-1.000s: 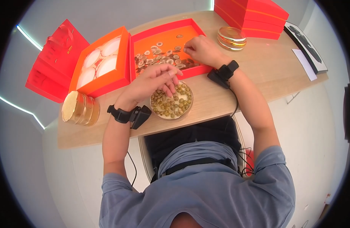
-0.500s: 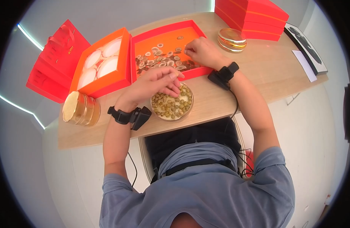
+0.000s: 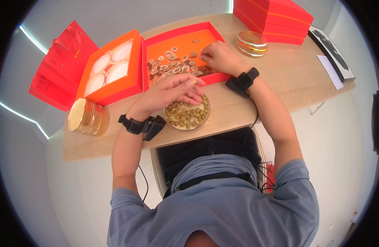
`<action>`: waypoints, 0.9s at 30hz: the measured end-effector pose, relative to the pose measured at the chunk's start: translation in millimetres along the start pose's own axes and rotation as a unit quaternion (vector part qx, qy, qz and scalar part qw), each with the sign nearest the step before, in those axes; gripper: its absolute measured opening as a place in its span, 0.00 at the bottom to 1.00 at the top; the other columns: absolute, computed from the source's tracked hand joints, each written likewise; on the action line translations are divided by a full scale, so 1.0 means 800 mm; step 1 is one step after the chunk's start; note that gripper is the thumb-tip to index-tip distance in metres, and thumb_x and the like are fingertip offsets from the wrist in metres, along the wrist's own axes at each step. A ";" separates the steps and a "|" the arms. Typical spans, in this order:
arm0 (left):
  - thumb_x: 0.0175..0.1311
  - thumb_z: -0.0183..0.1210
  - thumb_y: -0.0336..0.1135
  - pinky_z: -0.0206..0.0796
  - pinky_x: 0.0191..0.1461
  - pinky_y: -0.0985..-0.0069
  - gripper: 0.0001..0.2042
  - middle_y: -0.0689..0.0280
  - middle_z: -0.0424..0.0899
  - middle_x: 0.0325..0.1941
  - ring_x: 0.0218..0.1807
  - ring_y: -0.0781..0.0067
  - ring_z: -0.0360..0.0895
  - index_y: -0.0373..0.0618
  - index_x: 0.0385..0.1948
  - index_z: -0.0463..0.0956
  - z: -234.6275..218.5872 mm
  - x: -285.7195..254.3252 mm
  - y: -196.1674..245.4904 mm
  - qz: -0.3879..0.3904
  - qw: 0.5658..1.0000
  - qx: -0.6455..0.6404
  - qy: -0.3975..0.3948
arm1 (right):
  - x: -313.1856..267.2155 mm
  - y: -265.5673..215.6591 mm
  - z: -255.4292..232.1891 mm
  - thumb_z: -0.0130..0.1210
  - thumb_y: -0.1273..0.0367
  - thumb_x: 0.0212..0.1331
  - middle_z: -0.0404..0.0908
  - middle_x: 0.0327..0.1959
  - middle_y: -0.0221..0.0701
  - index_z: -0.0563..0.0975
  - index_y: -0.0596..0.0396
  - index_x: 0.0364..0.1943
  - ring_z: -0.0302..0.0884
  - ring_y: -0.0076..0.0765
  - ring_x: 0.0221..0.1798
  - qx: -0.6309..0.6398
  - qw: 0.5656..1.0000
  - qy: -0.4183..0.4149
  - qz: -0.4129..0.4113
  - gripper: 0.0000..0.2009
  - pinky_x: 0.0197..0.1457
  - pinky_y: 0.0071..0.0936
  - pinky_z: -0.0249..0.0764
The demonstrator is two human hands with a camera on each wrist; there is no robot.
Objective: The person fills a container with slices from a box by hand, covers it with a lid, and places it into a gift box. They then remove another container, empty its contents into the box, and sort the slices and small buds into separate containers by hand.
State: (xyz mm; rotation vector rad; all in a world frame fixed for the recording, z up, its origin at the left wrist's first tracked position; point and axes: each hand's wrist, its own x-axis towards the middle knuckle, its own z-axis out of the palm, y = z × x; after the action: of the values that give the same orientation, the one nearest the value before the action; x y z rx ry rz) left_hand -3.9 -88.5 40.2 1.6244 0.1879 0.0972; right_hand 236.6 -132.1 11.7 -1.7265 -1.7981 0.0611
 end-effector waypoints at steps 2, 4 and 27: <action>0.77 0.44 0.44 0.76 0.52 0.76 0.20 0.59 0.79 0.42 0.44 0.72 0.81 0.35 0.54 0.71 -0.005 -0.005 0.005 0.010 1.000 -0.010 0.012 | 0.000 -0.001 -0.001 0.55 0.69 0.58 0.80 0.18 0.39 0.82 0.61 0.29 0.77 0.43 0.22 0.001 1.000 -0.004 0.000 0.09 0.32 0.37 0.72; 0.77 0.43 0.45 0.77 0.48 0.77 0.20 0.60 0.80 0.39 0.41 0.73 0.81 0.34 0.53 0.72 -0.017 -0.013 0.012 0.038 0.998 -0.039 0.027 | 0.001 -0.002 -0.002 0.55 0.69 0.59 0.79 0.17 0.37 0.82 0.60 0.27 0.77 0.41 0.21 0.004 1.000 -0.010 0.001 0.10 0.32 0.35 0.72; 0.77 0.39 0.48 0.75 0.41 0.79 0.23 0.62 0.78 0.38 0.38 0.75 0.79 0.36 0.56 0.70 -0.019 -0.007 0.002 -0.022 0.999 0.048 0.004 | -0.002 -0.002 -0.002 0.53 0.69 0.61 0.79 0.14 0.35 0.82 0.60 0.29 0.78 0.35 0.18 -0.027 0.999 -0.008 -0.041 0.10 0.30 0.32 0.73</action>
State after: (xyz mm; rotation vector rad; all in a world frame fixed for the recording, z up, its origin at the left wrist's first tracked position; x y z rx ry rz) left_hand -12.2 -74.9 43.1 1.7146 0.2369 0.0626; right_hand 235.4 -134.3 12.9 -1.6924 -1.8961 -0.0068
